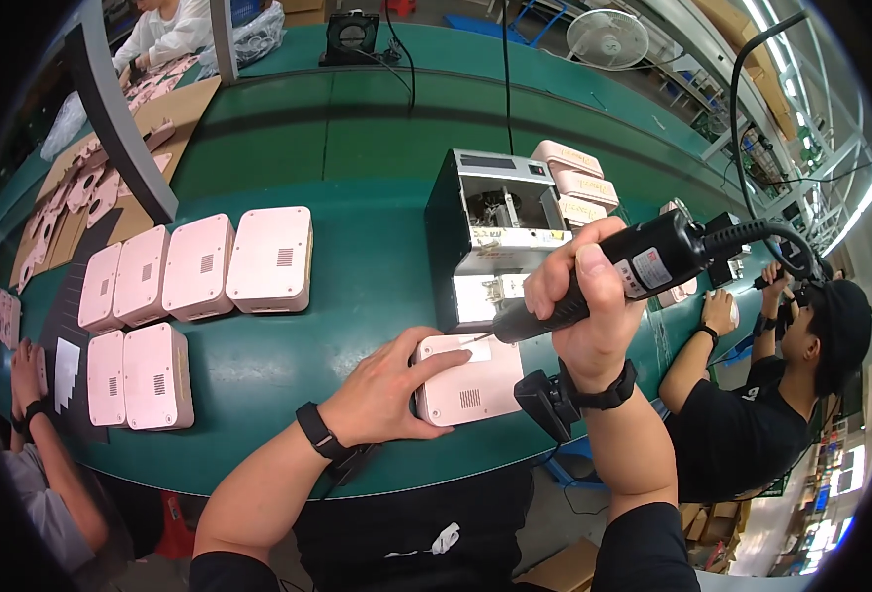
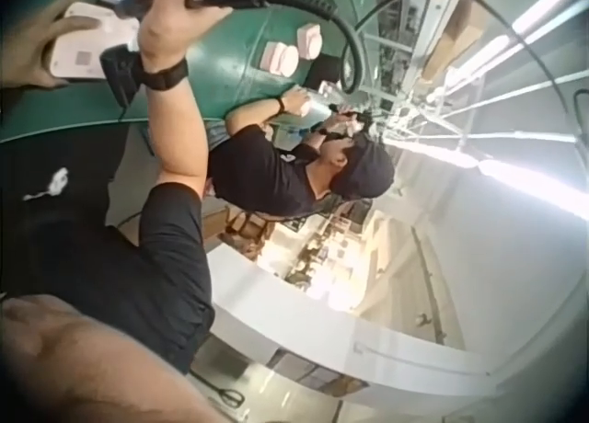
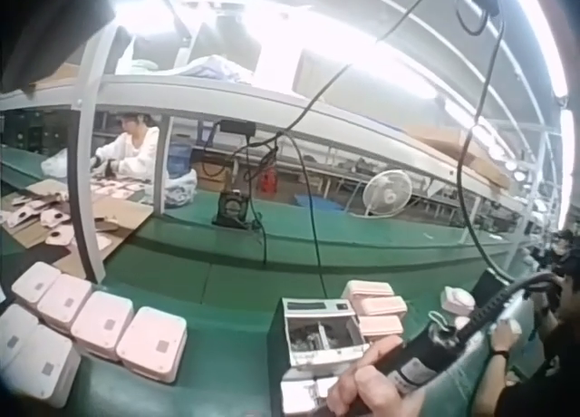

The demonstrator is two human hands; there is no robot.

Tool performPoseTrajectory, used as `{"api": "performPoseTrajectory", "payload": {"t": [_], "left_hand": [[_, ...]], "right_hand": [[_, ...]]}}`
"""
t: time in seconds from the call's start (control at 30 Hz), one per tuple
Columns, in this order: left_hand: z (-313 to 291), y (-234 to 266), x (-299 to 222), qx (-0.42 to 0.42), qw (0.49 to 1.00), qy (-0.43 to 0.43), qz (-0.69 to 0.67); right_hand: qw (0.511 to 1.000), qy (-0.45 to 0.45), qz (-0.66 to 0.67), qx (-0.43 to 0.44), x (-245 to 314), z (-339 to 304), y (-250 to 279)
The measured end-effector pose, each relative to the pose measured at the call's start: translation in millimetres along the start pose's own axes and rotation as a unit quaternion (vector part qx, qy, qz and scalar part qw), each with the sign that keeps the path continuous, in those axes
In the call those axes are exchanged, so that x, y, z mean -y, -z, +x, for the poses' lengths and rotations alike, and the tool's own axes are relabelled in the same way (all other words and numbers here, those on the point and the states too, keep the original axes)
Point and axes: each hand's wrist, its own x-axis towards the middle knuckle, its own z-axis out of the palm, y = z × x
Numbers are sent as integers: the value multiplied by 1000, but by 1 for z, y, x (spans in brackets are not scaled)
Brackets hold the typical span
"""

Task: The person picks up a pink device, places it on the work surface, and uses a power screwdriver to drive screws into the back. They then move the device to the side and repeat the process with several more units.

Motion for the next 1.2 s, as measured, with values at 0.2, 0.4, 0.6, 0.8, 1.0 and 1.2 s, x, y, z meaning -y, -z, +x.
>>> {"api": "performPoseTrajectory", "payload": {"t": [0.2,0.4,0.6,0.8,1.0,1.2], "left_hand": [[-1,-3,4,-12,1000,-1,-7],[0,-3,3,-6,1000,-3,-15],[-1,0,0,-9,1000,-8,-3],[-1,-2,-2,-6,1000,-5,2],[-2,-1,1,1,1000,-6,8],[-2,-2,-4,-4,999,-18,26]], "right_hand": [[1000,-8,-8,-2,-5,0,-5],[1000,-14,6,-3,-5,-3,-6],[999,-16,22,17,-4,-3,-2],[998,-28,21,57,-4,2,5],[999,-23,25,39,-2,3,2],[998,-10,52,-26,26,12,7]]}}
